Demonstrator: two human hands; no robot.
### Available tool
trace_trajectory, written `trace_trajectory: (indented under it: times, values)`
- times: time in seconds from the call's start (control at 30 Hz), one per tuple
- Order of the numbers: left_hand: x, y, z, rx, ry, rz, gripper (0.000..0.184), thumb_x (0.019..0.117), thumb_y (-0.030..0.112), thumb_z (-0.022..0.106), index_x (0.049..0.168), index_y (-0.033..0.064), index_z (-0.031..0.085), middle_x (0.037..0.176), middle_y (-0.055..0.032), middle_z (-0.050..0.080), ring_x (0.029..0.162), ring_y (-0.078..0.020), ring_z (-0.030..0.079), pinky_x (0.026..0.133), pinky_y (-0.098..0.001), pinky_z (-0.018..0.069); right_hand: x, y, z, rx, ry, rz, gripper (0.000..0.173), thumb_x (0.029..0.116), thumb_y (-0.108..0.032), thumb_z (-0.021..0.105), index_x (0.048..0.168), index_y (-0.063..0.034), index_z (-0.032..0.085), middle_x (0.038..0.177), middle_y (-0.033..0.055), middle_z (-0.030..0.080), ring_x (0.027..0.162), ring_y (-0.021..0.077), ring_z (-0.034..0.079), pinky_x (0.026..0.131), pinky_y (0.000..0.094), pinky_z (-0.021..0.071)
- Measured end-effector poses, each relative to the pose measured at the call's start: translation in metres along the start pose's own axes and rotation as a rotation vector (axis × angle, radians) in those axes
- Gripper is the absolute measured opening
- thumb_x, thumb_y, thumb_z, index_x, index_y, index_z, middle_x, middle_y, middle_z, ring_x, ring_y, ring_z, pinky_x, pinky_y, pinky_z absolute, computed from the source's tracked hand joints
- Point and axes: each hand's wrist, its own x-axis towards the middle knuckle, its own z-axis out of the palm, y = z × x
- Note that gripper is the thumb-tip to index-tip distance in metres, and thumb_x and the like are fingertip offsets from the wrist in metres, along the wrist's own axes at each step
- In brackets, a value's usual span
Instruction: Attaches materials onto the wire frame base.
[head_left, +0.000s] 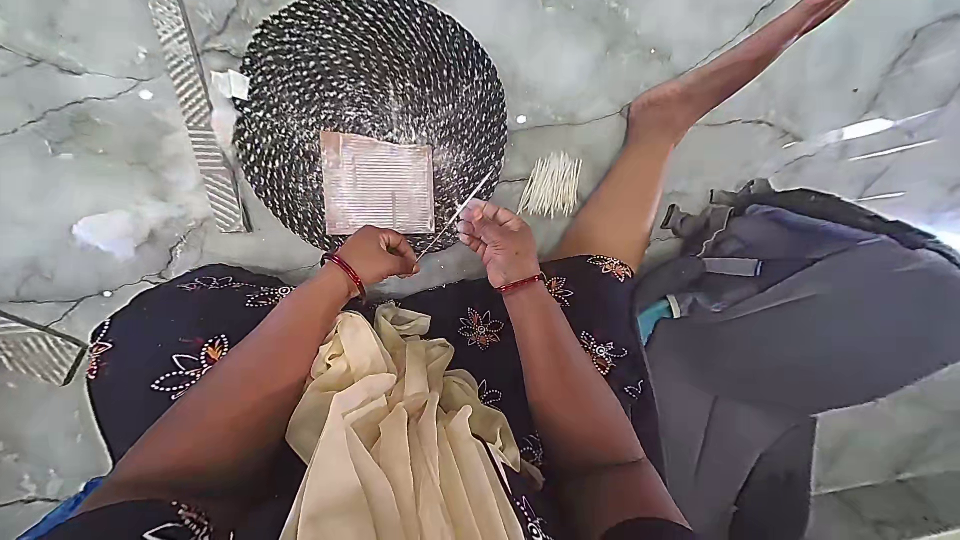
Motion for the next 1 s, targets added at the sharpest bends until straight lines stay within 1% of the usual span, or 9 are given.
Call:
trace_trajectory:
  times: [0.23, 0.33, 0.43, 0.5, 0.6, 0.67, 0.77, 0.9, 1.0]
  values:
    - [-0.004, 0.003, 0.004, 0.008, 0.002, 0.006, 0.008, 0.0907, 0.003, 0.077, 0.094, -0.0017, 0.072, 0.082, -0.0088, 0.069, 0.075, -0.014, 0.062, 0.077, -0.037, 0.0529, 0.0, 0.005, 0.005, -0.089, 0.089, 0.006, 0.017, 0.0978, 0.002, 0.064, 0.115, 0.0041, 0.063, 0.089, 0.0048, 0.067, 0.069, 0.0066, 0.065, 0.068, 0.0217, 0.0582]
    - [-0.003, 0.003, 0.005, 0.05, -0.017, 0.023, 0.01, 0.0907, 0.005, 0.077, 0.095, -0.0023, 0.072, 0.084, -0.0124, 0.07, 0.078, -0.0201, 0.064, 0.081, -0.0453, 0.0532, 0.0, 0.006, 0.006, -0.087, 0.079, -0.016, 0.014, 0.0979, 0.003, 0.063, 0.112, 0.0045, 0.064, 0.088, 0.0043, 0.068, 0.07, 0.0071, 0.067, 0.069, 0.0223, 0.0591]
    - [-0.003, 0.003, 0.008, 0.119, -0.042, 0.028, 0.013, 0.0915, 0.009, 0.078, 0.095, -0.0025, 0.073, 0.088, -0.0163, 0.07, 0.085, -0.0279, 0.064, 0.083, -0.0536, 0.0505, 0.001, 0.007, 0.007, -0.084, 0.11, -0.008, 0.007, 0.0981, 0.003, 0.063, 0.103, 0.0032, 0.067, 0.081, 0.0039, 0.069, 0.064, 0.0064, 0.066, 0.064, 0.0213, 0.0587]
    - [-0.002, 0.003, 0.009, 0.142, -0.045, 0.034, 0.014, 0.0916, 0.01, 0.078, 0.094, -0.0029, 0.073, 0.091, -0.0193, 0.07, 0.09, -0.0331, 0.065, 0.087, -0.0582, 0.0498, -0.001, 0.005, 0.008, -0.087, 0.101, 0.002, 0.007, 0.0996, 0.001, 0.061, 0.104, 0.0021, 0.068, 0.082, 0.0034, 0.071, 0.064, 0.0054, 0.066, 0.062, 0.0201, 0.0577]
    - [-0.001, 0.001, 0.01, 0.139, -0.034, 0.03, 0.016, 0.0926, 0.013, 0.077, 0.095, -0.0028, 0.074, 0.089, -0.0204, 0.071, 0.089, -0.0354, 0.067, 0.087, -0.061, 0.0506, -0.007, 0.007, 0.009, -0.127, 0.082, -0.005, 0.012, 0.1041, -0.005, 0.057, 0.11, -0.0009, 0.067, 0.088, 0.0008, 0.072, 0.068, 0.0039, 0.067, 0.065, 0.0202, 0.0575]
    - [0.003, 0.002, 0.01, 0.123, -0.043, 0.023, 0.017, 0.0939, 0.011, 0.075, 0.098, -0.0052, 0.072, 0.09, -0.0199, 0.07, 0.086, -0.0312, 0.066, 0.086, -0.0551, 0.0526, -0.005, 0.006, 0.011, -0.102, 0.1, -0.033, 0.015, 0.1063, -0.006, 0.053, 0.109, 0.0005, 0.066, 0.084, 0.0019, 0.069, 0.069, 0.0079, 0.066, 0.068, 0.0248, 0.0582]
    - [0.001, 0.005, 0.012, 0.117, -0.077, -0.035, 0.017, 0.0968, 0.01, 0.071, 0.1, -0.0065, 0.07, 0.092, -0.0179, 0.068, 0.084, -0.024, 0.063, 0.086, -0.0453, 0.0522, -0.007, 0.007, 0.014, -0.069, 0.117, -0.037, 0.016, 0.1065, -0.006, 0.052, 0.107, 0.001, 0.066, 0.083, 0.0029, 0.069, 0.069, 0.0089, 0.066, 0.068, 0.025, 0.0579]
    - [-0.001, 0.006, 0.016, 0.13, -0.086, -0.023, 0.016, 0.0967, 0.01, 0.071, 0.097, -0.0064, 0.07, 0.09, -0.0181, 0.068, 0.083, -0.0256, 0.063, 0.084, -0.0473, 0.0517, -0.01, 0.008, 0.015, -0.122, 0.134, -0.075, 0.005, 0.0983, 0.002, 0.063, 0.101, 0.0027, 0.067, 0.078, 0.0025, 0.069, 0.064, 0.0062, 0.065, 0.064, 0.0218, 0.0573]
    - [-0.004, 0.011, 0.018, 0.136, -0.098, -0.019, 0.016, 0.0969, 0.009, 0.071, 0.098, -0.0072, 0.07, 0.093, -0.0195, 0.068, 0.087, -0.0273, 0.063, 0.087, -0.0492, 0.0509, -0.01, 0.005, 0.015, -0.15, 0.134, -0.061, 0.004, 0.0988, 0.0, 0.064, 0.101, 0.0017, 0.067, 0.078, 0.0016, 0.069, 0.063, 0.0055, 0.064, 0.063, 0.0209, 0.0564]
